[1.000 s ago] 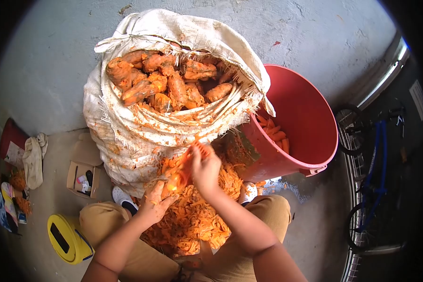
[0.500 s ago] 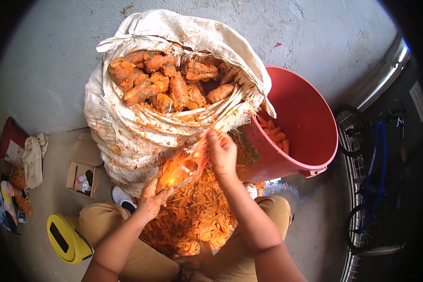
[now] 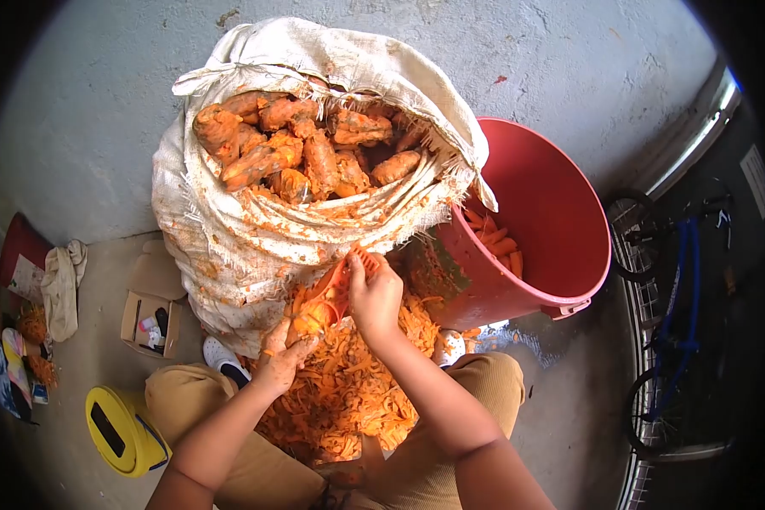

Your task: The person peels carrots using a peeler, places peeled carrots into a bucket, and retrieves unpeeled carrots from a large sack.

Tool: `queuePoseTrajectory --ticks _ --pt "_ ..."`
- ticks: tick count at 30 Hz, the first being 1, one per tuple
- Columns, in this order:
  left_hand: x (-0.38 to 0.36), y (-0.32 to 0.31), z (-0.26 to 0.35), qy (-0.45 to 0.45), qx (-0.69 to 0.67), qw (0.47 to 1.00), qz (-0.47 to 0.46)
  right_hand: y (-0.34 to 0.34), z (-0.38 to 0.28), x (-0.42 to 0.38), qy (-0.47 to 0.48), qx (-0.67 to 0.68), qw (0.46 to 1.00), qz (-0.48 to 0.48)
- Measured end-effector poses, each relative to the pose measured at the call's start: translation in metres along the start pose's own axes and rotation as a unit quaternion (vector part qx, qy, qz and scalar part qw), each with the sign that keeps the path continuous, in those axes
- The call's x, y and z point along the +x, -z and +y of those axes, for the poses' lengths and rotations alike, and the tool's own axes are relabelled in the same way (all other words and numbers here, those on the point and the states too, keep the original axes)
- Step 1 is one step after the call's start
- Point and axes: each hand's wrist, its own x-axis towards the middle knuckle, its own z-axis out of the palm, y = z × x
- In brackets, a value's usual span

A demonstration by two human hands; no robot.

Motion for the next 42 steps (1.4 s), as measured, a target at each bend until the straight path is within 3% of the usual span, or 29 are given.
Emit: queuePoseTrajectory --ticks 6,8,10,13,16,17,20,21,23,24,26,27,30,31,32,33,34,37,38,40,42 --pt "-0.001 -0.004 0.002 0.012 -0.020 1.000 0.022 0.001 0.018 0.018 0.077 0.048 0.992 0.092" --pt "-0.003 -0.006 0.007 0.002 0.050 0.999 0.023 0.018 0.019 0.035 -0.018 0.004 0.993 0.114" --pt "0.002 0.002 -0.005 0.002 0.077 0.997 -0.003 0.017 0.027 0.036 0.065 -0.031 0.986 0.150" --pt "0.008 0.008 -0.018 -0.021 0.140 0.990 -0.016 0.017 0.027 0.039 -0.027 0.069 0.985 0.154" --pt "0.011 0.013 -0.029 -0.098 0.236 0.967 -0.020 0.031 0.007 0.036 0.131 -0.015 0.986 0.106" --pt "0.012 0.015 -0.031 -0.130 0.272 0.953 -0.020 0.035 0.007 0.034 0.232 -0.053 0.967 0.089" --pt "0.006 0.007 -0.015 -0.065 0.131 0.989 -0.027 0.032 0.006 0.038 0.176 0.046 0.973 0.140" --pt "0.004 0.005 -0.008 -0.039 0.132 0.990 -0.031 0.034 -0.001 0.041 -0.009 0.109 0.986 0.127" --pt "0.001 0.003 0.000 0.015 0.133 0.990 -0.037 0.025 0.028 0.047 -0.026 0.067 0.985 0.157" --pt "0.003 0.006 -0.008 -0.018 0.139 0.989 -0.035 0.021 0.039 0.047 -0.025 0.083 0.984 0.158" --pt "0.010 0.012 -0.025 -0.081 0.156 0.984 -0.031 0.029 0.020 0.040 0.036 -0.014 0.990 0.135" --pt "0.009 0.012 -0.023 -0.070 0.170 0.983 -0.027 0.032 0.012 0.039 0.066 -0.062 0.988 0.125" --pt "-0.004 0.006 0.002 -0.021 0.166 0.986 -0.011 0.040 0.026 0.061 0.246 -0.048 0.942 0.224" --pt "-0.006 0.008 0.005 0.003 0.135 0.991 -0.003 0.056 0.026 0.070 0.125 0.100 0.965 0.209" --pt "-0.006 0.010 0.007 0.027 0.105 0.994 0.005 0.071 0.023 0.075 -0.001 0.245 0.951 0.187" --pt "-0.004 0.012 0.005 0.047 0.075 0.996 0.000 0.076 0.013 0.072 0.037 0.144 0.974 0.172" --pt "0.000 0.015 0.000 0.068 0.045 0.997 -0.005 0.071 0.000 0.062 0.025 0.200 0.969 0.145" --pt "0.009 0.009 -0.008 0.111 -0.022 0.993 0.007 0.059 -0.008 0.048 0.046 0.118 0.984 0.123" --pt "0.008 0.008 -0.009 0.105 -0.006 0.994 -0.009 0.052 -0.001 0.048 0.003 0.197 0.974 0.113" --pt "0.006 0.008 -0.012 0.094 0.027 0.994 -0.039 0.048 0.006 0.048 -0.055 0.228 0.972 0.009" --pt "0.008 0.004 -0.019 0.008 0.028 0.998 -0.060 0.045 0.008 0.044 -0.184 0.276 0.937 -0.111"
